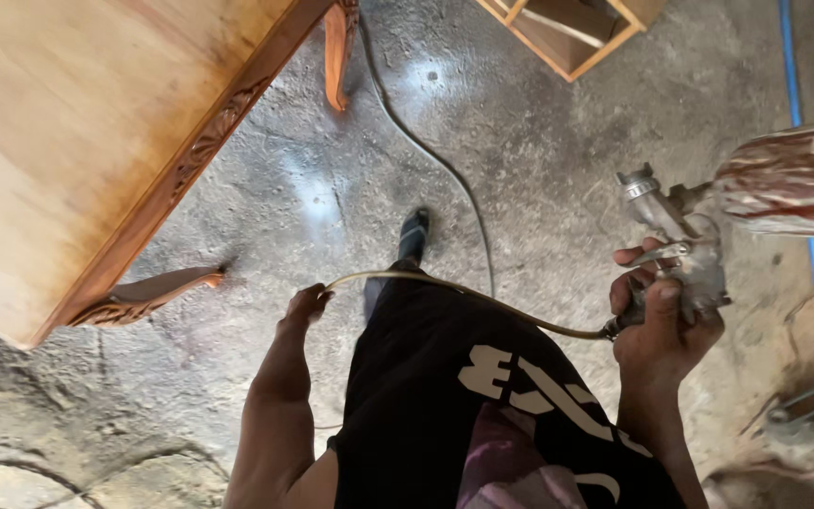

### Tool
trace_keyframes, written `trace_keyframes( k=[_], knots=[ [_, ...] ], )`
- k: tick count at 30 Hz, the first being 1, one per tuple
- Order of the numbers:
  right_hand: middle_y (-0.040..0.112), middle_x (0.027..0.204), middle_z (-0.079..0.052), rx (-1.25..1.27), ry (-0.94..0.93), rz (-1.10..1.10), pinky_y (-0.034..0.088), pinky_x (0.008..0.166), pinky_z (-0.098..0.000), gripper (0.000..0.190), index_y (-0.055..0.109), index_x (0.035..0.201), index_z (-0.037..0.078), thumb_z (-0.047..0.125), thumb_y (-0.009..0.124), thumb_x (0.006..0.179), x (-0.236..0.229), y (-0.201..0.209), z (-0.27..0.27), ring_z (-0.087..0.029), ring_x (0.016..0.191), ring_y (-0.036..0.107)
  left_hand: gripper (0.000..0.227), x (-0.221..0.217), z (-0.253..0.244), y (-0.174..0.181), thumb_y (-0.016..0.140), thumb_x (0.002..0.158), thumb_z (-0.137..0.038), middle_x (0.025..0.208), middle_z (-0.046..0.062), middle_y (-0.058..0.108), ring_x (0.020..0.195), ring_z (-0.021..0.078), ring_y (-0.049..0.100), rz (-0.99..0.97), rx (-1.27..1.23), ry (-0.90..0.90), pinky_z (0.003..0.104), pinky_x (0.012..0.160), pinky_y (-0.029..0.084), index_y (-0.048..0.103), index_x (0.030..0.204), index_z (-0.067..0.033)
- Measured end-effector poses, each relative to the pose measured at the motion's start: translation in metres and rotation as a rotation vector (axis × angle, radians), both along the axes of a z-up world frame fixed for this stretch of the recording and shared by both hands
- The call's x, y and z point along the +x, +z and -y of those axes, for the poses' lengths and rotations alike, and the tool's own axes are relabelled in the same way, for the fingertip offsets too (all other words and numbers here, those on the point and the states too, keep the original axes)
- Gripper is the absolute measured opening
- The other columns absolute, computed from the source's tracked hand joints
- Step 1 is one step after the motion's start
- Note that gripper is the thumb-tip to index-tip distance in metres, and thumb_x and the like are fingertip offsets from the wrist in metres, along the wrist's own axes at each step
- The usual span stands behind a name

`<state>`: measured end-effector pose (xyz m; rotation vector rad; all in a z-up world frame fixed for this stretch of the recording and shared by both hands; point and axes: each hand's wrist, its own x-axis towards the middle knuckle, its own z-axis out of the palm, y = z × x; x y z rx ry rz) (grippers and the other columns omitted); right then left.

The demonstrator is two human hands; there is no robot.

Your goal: The person uses a spray gun to apply a finish to a wooden table. They move around the table, spraying the legs and tabletop surfaces while managing the attached hose.

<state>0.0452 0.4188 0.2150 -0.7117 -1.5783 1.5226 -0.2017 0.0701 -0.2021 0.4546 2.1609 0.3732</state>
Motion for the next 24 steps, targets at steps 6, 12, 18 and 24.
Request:
trace_keyframes(
  k=[6, 12, 18, 24],
  knots=[
    [0.069, 0.114, -0.017, 0.067, 0.092, 0.174, 0.043, 0.064, -0.0266, 0.029, 0.058, 0.132, -0.011, 0.008, 0.052, 0.110, -0.069, -0.018, -0.112, -0.012, 0.069, 0.052, 0.048, -0.049, -0.165, -0.006, 0.062, 0.099, -0.053, 0.085, 0.024, 0.068, 0.082, 0.0463, 0.064, -0.120, 0.290, 0.284, 0.054, 0.070, 0.049, 0.068, 0.093, -0.0062],
    [0.069, 0.113, -0.014, 0.126, 0.186, 0.229, 0.042, 0.063, -0.0254, 0.029, 0.058, 0.129, -0.010, 0.011, 0.054, 0.111, -0.118, -0.041, -0.211, -0.010, 0.070, 0.052, 0.042, -0.120, -0.328, 0.063, 0.064, 0.104, -0.040, 0.068, 0.018, 0.060, 0.059, 0.0275, 0.055, -0.203, 0.677, 0.423, 0.043, 0.056, 0.044, 0.063, 0.085, -0.0024],
    [0.061, 0.093, -0.011, 0.160, 0.261, 0.237, 0.042, 0.062, -0.0259, 0.026, 0.062, 0.118, -0.008, 0.015, 0.058, 0.108, -0.192, -0.077, -0.357, -0.010, 0.067, 0.051, 0.027, -0.145, -0.460, 0.187, 0.062, 0.104, -0.031, 0.065, -0.003, 0.050, 0.055, 0.0077, 0.042, 0.208, 0.928, 0.709, 0.028, 0.048, 0.034, 0.059, 0.089, -0.0084],
    [0.068, 0.117, -0.007, 0.520, 0.588, 0.085, 0.052, 0.093, -0.0284, 0.033, 0.060, 0.132, -0.003, 0.021, 0.068, 0.111, -0.322, -0.073, -0.481, -0.014, 0.104, 0.064, 0.015, -0.139, -0.605, 0.300, 0.058, 0.109, -0.019, 0.085, -0.003, 0.050, 0.071, 0.0088, 0.044, 0.303, 1.397, 0.645, 0.026, 0.061, 0.039, 0.052, 0.115, -0.0070]
  ],
)
